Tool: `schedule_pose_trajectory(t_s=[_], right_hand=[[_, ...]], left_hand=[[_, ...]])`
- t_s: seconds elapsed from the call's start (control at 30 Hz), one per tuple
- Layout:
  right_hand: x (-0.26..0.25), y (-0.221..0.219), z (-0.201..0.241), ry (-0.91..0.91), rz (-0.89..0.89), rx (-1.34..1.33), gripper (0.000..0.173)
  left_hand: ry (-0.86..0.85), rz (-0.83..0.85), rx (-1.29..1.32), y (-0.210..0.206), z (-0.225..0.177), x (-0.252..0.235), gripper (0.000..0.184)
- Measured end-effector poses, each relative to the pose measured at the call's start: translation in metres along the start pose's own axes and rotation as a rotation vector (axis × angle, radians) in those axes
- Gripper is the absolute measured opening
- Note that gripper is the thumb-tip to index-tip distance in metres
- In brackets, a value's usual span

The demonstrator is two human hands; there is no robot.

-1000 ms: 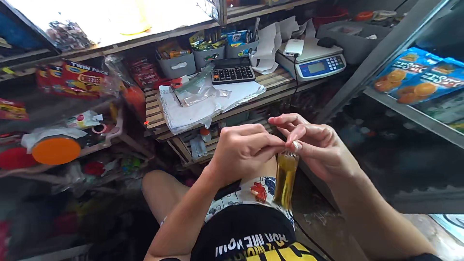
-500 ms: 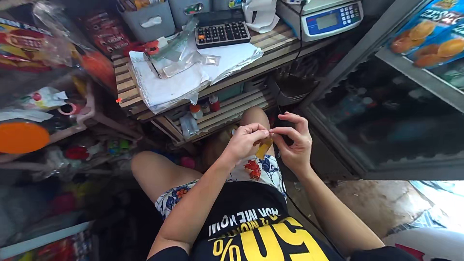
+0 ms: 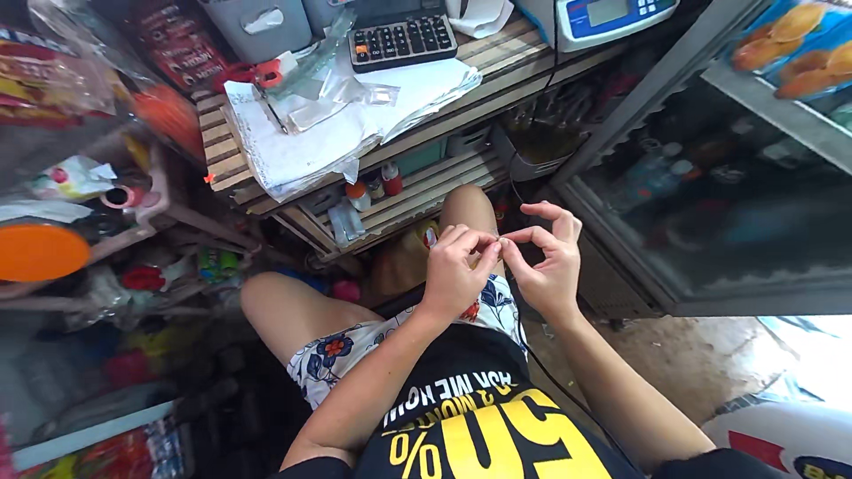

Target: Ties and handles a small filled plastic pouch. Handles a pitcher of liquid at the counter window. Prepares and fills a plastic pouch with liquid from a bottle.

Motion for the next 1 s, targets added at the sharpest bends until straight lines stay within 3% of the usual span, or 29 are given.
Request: schedule_pose_trajectory(t_s=[0.2,0.4,0.53,0.7,0.8,1.0], right_hand=[[-0.004,0.006,0.008,0.077,0.055,0.059,0.016],[-0.010,0.006,-0.001,0.097,0.159,0.059,0.018],[-0.008,-0.002,-0.007,0.088,0.153,0.056,0.019],[-0.012,-0.002,-0.005,0.114,0.114,0.121,0.022],[-0.013,-0.004,-0.006,0.089,0.112,0.080,0.020],[-0.017,-0.005,-0.016,-0.023,0.281,-0.091,0.021]], left_hand=[[-0.105,-0.008,-0.121,0.002,0.000,-0.007,0.002],[-0.008,-0.009,-0.044,0.003,0.006,-0.008,0.002],[-0.111,0.001,-0.209,0.003,0.013,-0.003,0.012],[-0.210,0.003,-0.437,0.003,0.007,-0.006,0.008],[-0.140,0.025,-0.403,0.006,0.004,-0.006,0.009],[-0.039,0.087,-0.248,0.016,0.010,-0.011,0.005]])
Point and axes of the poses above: each hand's wrist, its own x-axis away from the middle knuckle, its own y-axis out of the back of the hand, z = x × y, the point moved 1 cm from there along -x, towards the middle knuckle, and after that the axes turned 10 degrees about -y, right-handed, at the moved point
